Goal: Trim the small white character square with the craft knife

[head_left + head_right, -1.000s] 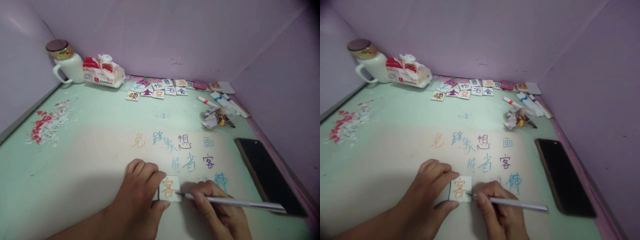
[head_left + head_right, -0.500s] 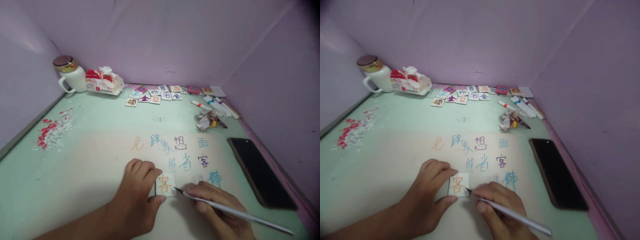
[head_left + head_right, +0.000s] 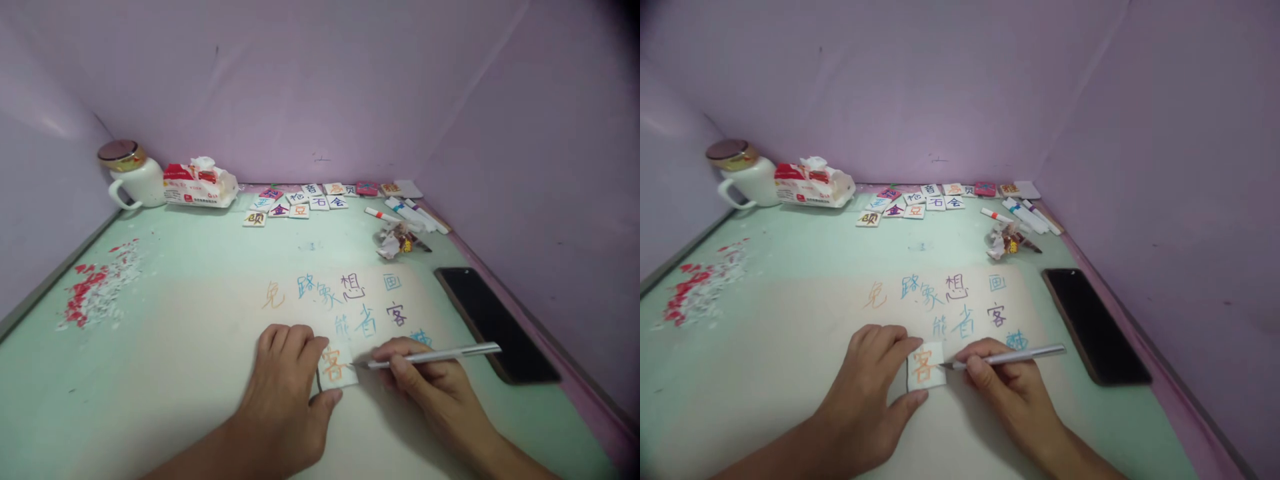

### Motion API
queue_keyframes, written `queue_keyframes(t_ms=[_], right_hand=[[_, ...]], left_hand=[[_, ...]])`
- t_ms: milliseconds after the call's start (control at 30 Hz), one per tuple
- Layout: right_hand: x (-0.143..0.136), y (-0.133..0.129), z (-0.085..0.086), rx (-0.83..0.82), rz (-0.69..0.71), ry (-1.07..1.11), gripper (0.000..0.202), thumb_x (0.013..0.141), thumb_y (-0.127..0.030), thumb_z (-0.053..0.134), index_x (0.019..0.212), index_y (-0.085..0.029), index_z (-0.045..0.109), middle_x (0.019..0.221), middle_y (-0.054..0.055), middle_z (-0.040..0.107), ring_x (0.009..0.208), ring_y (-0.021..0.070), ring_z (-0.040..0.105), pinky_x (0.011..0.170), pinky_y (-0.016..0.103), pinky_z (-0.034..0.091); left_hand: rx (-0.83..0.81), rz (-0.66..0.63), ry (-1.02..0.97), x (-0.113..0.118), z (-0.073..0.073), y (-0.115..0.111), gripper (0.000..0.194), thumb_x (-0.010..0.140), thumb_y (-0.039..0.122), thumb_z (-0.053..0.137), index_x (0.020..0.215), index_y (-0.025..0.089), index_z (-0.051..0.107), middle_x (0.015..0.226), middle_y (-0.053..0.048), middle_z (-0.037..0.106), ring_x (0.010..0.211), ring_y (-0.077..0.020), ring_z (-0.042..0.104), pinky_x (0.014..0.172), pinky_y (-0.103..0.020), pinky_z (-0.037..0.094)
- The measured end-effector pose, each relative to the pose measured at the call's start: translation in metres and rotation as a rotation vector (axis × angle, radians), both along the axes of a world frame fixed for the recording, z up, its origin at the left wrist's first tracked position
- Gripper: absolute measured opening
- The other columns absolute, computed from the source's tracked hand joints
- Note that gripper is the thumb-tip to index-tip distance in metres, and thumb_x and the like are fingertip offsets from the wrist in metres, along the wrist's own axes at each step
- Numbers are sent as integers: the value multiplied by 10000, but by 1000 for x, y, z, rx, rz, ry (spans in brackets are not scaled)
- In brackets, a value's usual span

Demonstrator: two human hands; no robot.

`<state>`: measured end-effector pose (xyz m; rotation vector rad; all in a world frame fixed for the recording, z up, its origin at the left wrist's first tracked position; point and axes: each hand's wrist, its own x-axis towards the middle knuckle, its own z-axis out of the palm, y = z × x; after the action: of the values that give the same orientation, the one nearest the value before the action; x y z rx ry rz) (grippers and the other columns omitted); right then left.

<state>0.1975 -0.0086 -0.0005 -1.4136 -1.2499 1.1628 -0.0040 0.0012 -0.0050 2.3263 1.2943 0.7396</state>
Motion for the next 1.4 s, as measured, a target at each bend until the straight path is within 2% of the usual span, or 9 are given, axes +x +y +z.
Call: queue_keyframes(t_ms=[133,300,367,500,633,867,1133,1233,1400], right_hand=[[0,1,-1,-16,-23,56,243,799,-420,634,754,-199,725,575,2,599,497,116,500,455,222,392],[9,1,-7,361,-138,124,140,864,-313,580,902,-258,703,675,20,612,588,153,537,498,258,429],[14,-1,-8,398,-152,124,154,891,-274,544,958,-279,682,694,20,609,609,161,549,501,261,437],[16,-5,-4,327,61,-57,177,877,-184,542,928,-284,680,676,-4,616,585,136,567,523,230,458],[14,-7,4,380,232,-197,229,824,-127,573,946,-302,659,751,-19,667,664,140,612,617,226,493],[14,-2,4,324,259,-247,210,832,-145,562,927,-310,651,686,-30,650,569,127,605,523,212,491],[11,-3,5,457,166,-447,101,794,-233,630,854,-293,685,744,-10,740,682,182,700,628,240,578],[8,-3,6,521,259,-399,141,793,-187,609,879,-290,651,716,-19,726,634,158,694,531,198,563],[4,-4,12,554,328,-388,287,761,-80,588,945,-296,633,740,-29,723,647,151,689,571,200,564]], left_hand=[[7,1,-20,-1,-2,0,374,723,165,587,1087,161,503,1015,-110,513,921,-291,456,845,-535,351],[17,1,-3,-1,-2,1,392,722,145,576,1104,165,487,1016,-113,510,921,-295,456,833,-531,358],[-1,3,1,1,-1,2,366,723,145,578,1080,162,500,1013,-113,509,925,-295,456,844,-531,351],[-44,-13,5,4,4,3,317,712,142,588,1023,144,524,990,-115,508,905,-286,459,844,-519,347],[-55,-12,13,4,6,4,310,723,139,589,1025,151,521,981,-106,517,888,-271,470,838,-501,354],[-80,-47,15,0,6,3,403,711,152,608,1098,157,494,1012,-101,519,907,-269,471,884,-520,323],[-140,-68,22,-2,11,5,413,684,121,593,1086,158,503,1004,-96,507,905,-266,447,871,-502,330],[-144,-88,13,-4,11,4,418,673,114,584,1082,157,509,1000,-98,501,904,-267,442,868,-494,335],[-62,-88,9,-5,6,1,454,676,112,564,1122,152,489,1006,-110,498,907,-274,446,860,-494,342]])
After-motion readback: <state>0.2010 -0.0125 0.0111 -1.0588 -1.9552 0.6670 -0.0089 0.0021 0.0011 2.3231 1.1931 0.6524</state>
